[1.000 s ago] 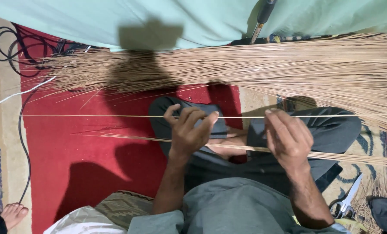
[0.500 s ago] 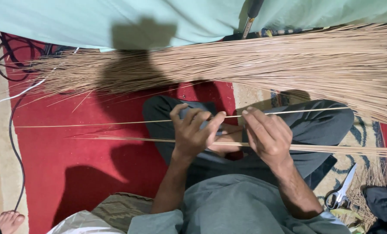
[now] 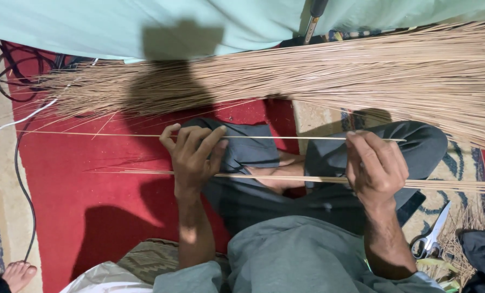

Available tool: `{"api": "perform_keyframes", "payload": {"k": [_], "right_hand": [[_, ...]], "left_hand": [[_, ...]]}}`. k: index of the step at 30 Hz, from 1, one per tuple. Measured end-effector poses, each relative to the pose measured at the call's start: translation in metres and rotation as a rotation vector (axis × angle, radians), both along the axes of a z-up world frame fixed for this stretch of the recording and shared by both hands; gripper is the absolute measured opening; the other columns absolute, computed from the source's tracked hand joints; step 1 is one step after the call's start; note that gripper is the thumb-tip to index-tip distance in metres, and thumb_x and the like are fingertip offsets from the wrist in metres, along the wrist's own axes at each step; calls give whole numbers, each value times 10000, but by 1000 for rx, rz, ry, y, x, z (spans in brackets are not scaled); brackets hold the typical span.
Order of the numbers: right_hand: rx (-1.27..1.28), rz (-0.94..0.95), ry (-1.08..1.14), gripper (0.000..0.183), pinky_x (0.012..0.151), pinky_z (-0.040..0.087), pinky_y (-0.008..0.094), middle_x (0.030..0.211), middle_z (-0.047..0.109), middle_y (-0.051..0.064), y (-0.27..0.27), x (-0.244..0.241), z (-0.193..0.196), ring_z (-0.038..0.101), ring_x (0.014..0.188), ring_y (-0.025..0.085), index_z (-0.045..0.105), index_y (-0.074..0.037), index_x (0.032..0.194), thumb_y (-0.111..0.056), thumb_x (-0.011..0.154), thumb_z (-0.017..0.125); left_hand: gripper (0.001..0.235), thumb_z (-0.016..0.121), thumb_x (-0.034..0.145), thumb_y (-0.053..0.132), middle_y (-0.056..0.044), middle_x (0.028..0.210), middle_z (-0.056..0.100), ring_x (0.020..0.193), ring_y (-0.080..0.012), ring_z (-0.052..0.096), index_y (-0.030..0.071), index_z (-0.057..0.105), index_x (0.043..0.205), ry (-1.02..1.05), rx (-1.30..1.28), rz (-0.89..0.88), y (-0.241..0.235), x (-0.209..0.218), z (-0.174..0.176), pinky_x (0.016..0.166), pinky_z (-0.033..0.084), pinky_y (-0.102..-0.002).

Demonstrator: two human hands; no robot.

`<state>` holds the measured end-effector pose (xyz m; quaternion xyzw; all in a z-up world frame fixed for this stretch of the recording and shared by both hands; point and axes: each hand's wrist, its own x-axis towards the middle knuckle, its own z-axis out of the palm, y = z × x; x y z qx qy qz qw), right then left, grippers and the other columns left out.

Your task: The person sits cross-legged on a red rug and repeatedly picks up individual thin bamboo strips from a large pile, aligns them, and places them into a separate growing stack. The person handles the strips by hand without using any tools.

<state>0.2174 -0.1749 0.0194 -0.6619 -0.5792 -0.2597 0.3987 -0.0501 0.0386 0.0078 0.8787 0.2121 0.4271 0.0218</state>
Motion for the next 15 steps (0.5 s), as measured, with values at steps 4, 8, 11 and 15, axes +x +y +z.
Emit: {"api": "perform_keyframes", "payload": {"k": [4, 8, 11, 15], "right_hand": [[-105, 64, -28, 149, 728, 574, 397, 1069, 772, 256, -11, 1, -8, 747, 907, 331, 774, 108, 1147, 145, 1009, 814], [-17, 115, 42, 101, 601, 517, 445, 984, 775, 222, 2, -19, -13, 613, 608, 339, 840, 16, 1035, -6, 980, 758], [-1, 109, 49, 98, 591, 523, 422, 944, 776, 194, 10, -28, -1, 621, 592, 315, 844, 0, 990, 7, 981, 747], [3, 51, 17, 96, 603, 540, 429, 921, 774, 188, -1, -9, -17, 637, 601, 317, 840, 8, 959, 50, 995, 762]], "left_hand": [[64, 697, 1023, 177, -34, 891, 599, 778, -223, 575, 146, 742, 1056, 28, -30, -39, -13, 10, 1, 947, 369, -485], [95, 690, 986, 212, 22, 782, 557, 702, -164, 554, 216, 783, 1006, -95, 20, -59, -36, 39, -11, 933, 463, -498], [95, 677, 991, 217, 9, 798, 560, 702, -168, 561, 202, 770, 980, -111, 48, -50, -46, 53, -12, 906, 474, -502], [209, 646, 1019, 359, -1, 845, 605, 750, -181, 590, 190, 767, 1043, -95, 22, -70, -39, 48, -10, 934, 457, -516]]}}
